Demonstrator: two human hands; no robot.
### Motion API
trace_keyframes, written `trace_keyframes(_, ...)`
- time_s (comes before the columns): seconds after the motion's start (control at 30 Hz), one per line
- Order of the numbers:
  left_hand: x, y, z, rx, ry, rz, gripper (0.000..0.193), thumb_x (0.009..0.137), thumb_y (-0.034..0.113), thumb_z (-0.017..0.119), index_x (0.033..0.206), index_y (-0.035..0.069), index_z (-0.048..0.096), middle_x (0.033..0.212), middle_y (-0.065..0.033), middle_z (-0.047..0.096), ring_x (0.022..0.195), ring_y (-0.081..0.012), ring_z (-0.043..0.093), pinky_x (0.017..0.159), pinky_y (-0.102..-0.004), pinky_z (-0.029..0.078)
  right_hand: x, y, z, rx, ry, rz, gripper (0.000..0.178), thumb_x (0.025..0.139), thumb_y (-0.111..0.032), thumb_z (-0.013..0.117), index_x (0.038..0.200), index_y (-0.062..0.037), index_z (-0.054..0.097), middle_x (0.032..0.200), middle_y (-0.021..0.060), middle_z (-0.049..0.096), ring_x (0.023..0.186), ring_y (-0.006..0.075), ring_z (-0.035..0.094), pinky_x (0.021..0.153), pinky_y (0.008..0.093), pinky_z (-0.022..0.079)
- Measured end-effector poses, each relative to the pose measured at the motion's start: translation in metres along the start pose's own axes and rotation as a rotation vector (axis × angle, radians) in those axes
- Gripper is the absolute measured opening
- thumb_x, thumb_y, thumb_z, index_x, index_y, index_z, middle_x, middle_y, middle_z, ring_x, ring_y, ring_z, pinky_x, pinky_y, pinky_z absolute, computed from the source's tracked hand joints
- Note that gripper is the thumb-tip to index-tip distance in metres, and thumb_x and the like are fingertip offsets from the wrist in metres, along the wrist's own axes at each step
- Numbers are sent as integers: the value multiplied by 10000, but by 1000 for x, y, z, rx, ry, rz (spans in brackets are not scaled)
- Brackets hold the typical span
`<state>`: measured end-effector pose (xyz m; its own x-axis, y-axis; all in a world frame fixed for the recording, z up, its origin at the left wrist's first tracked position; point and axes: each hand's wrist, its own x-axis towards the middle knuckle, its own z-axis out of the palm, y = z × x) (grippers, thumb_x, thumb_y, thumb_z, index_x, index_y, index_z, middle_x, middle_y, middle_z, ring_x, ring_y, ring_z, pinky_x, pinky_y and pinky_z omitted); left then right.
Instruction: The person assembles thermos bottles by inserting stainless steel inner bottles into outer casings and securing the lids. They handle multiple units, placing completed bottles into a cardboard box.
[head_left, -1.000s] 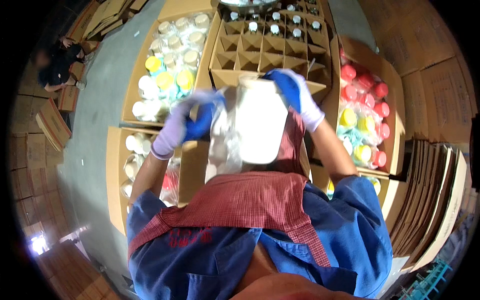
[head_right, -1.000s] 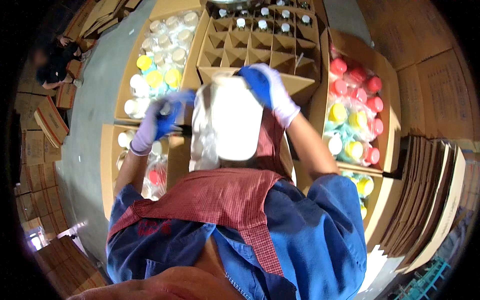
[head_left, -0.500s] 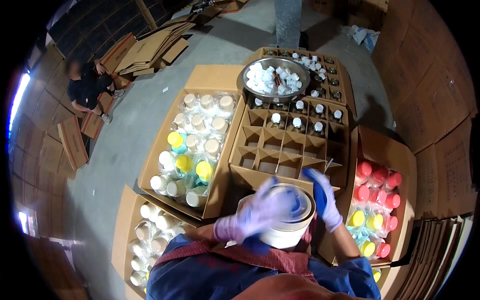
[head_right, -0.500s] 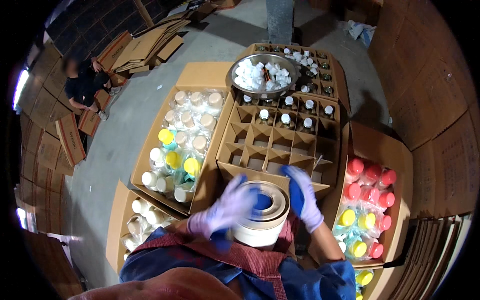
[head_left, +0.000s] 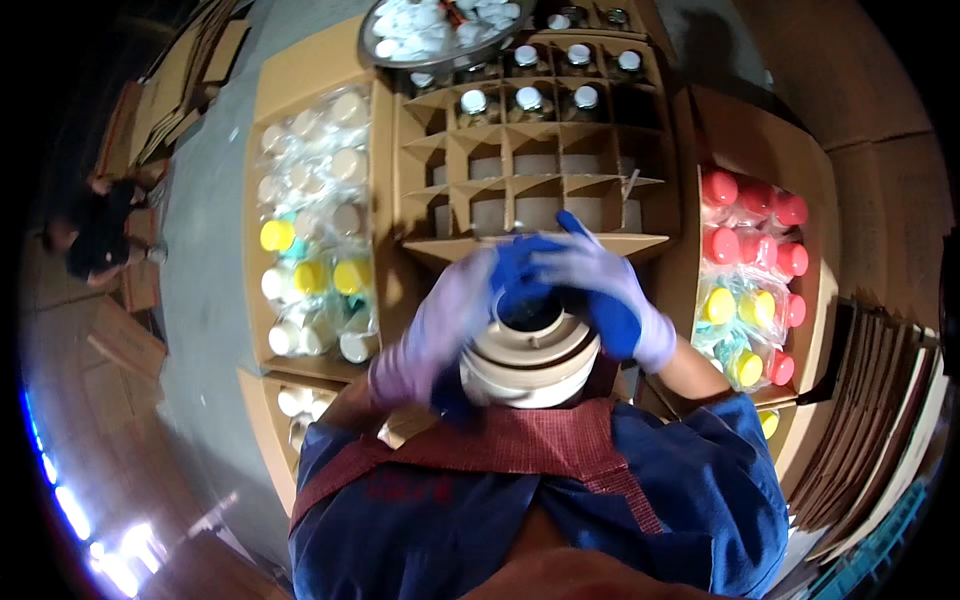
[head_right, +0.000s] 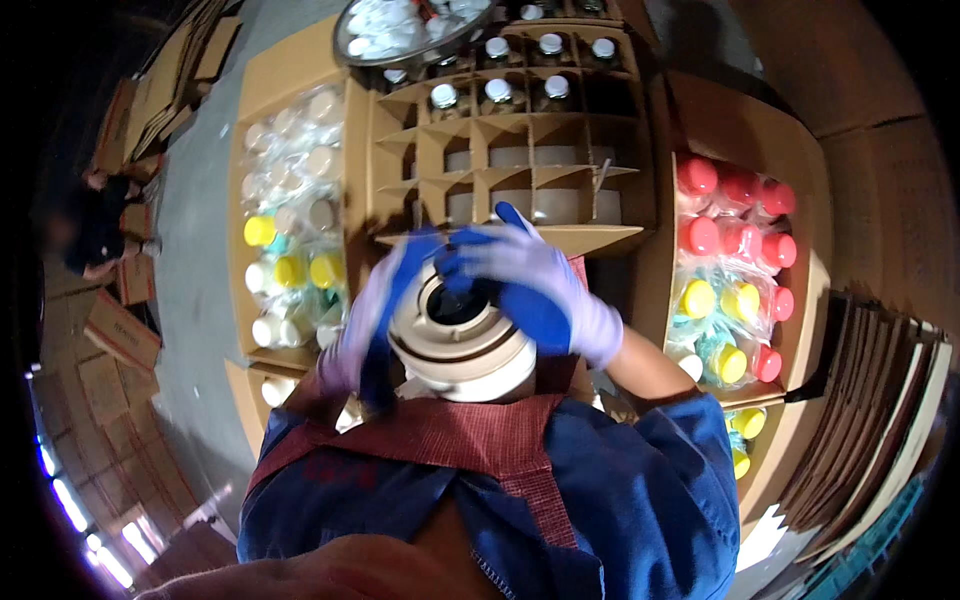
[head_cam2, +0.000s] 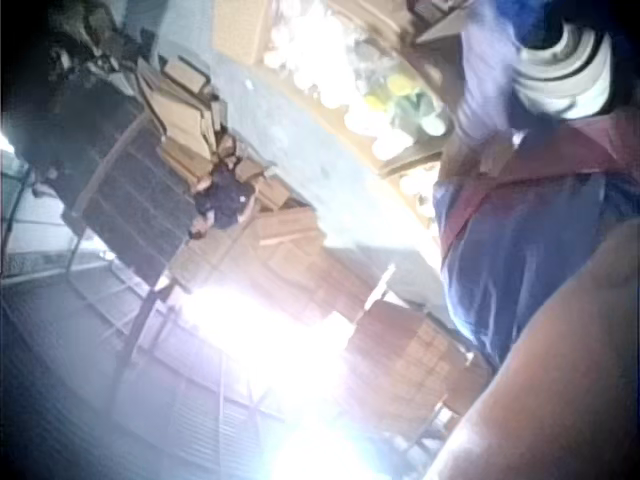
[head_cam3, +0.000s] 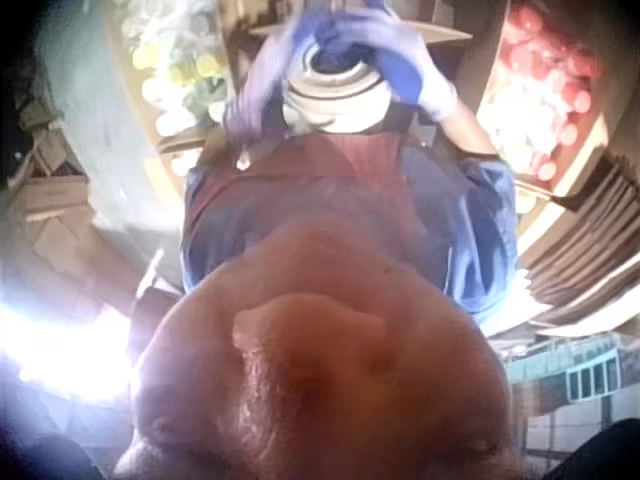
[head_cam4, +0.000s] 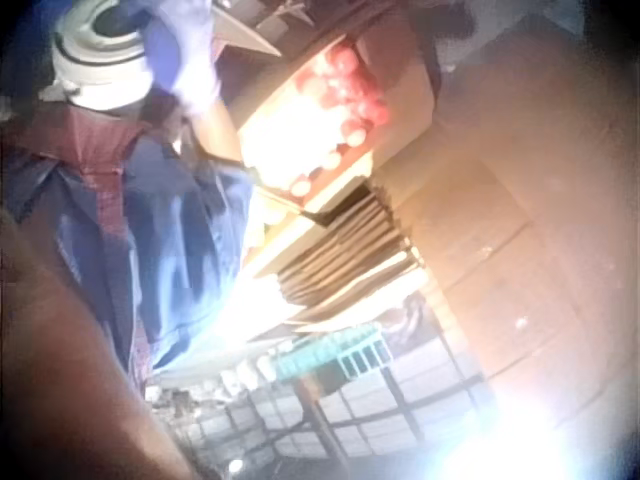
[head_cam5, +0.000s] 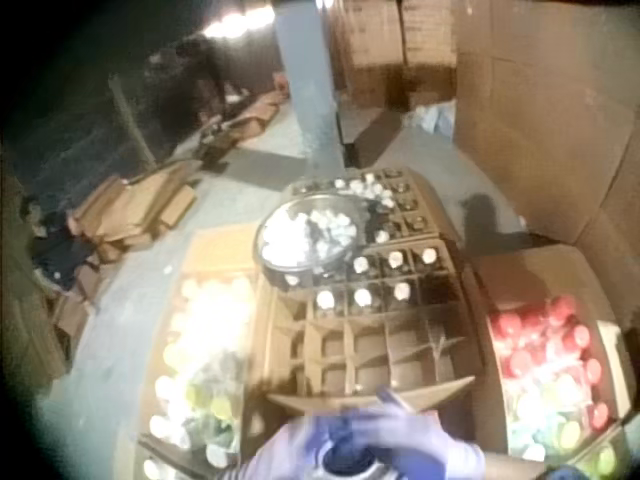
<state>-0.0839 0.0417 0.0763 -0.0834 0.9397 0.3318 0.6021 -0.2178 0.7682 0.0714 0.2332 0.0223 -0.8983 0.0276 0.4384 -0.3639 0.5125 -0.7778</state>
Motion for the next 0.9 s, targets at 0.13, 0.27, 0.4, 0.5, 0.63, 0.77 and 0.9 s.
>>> trace_keyframes(0.13, 4, -19, -13, 16, -83, 123, 469, 875, 248, 600, 1306, 193, 423, 1389, -243, 392, 1209, -443, 481, 1012, -626, 359, 18, 21, -6, 148, 126, 122, 477, 894, -352, 530, 1219, -8, 589, 1273, 185, 578, 1238, 385, 487, 1087, 446, 321)
trace_keyframes(0.27, 24, -38, -14, 144, -60, 377, 728, 814, 344, 704, 1373, 26, 362, 1380, -300, 396, 1262, -510, 392, 1041, -599, 311, 32, 50, 3, 401, 42, 27, 501, 912, -454, 503, 1108, -14, 642, 1217, 205, 592, 1199, 388, 520, 1069, 445, 346)
trace_keyframes(0.4, 50, -55, -33, 68, 31, 281, 829, 807, 359, 725, 1420, -31, 325, 1387, -302, 408, 1319, -476, 355, 1075, -529, 300, 53, 75, -7, 415, 299, 348, 283, 805, -149, 594, 1050, -24, 658, 1076, 170, 649, 1047, 313, 622, 915, 367, 471)
trace_keyframes(0.5, 67, -83, -40, -288, 7, -223, 693, 841, 302, 670, 1386, -32, 401, 1326, -215, 516, 1236, -302, 492, 1035, -397, 386, 61, 62, -11, 208, 264, 390, 242, 826, -107, 577, 1029, 4, 649, 1041, 163, 655, 1001, 298, 636, 887, 351, 482)
trace_keyframes(0.63, 84, -159, -35, -223, 277, -241, 376, 954, 192, 524, 1258, -30, 533, 1168, -126, 630, 1055, -175, 602, 932, -313, 474, 84, 214, -15, 714, 639, 511, 240, 896, -166, 552, 1065, -14, 629, 1050, 144, 645, 961, 291, 634, 879, 351, 472)
trace_keyframes(0.77, 100, -240, -3, -1454, 516, -587, 429, 1029, 328, 387, 1221, -17, 554, 1138, -109, 642, 1019, -184, 626, 918, -323, 504, 53, 379, -51, -677, 348, 768, 375, 929, -225, 443, 1251, -53, 530, 1291, 177, 533, 1167, 339, 529, 1031, 472, 359)
trace_keyframes(0.9, 58, -309, 24, -1343, 528, -645, 405, 1004, 329, 460, 1188, -11, 580, 1076, -88, 656, 977, -158, 629, 901, -300, 504, 70, 397, -41, -810, -106, 1032, 487, 901, -154, 411, 1383, -88, 397, 1323, 185, 480, 1229, 365, 473, 1069, 576, 269)
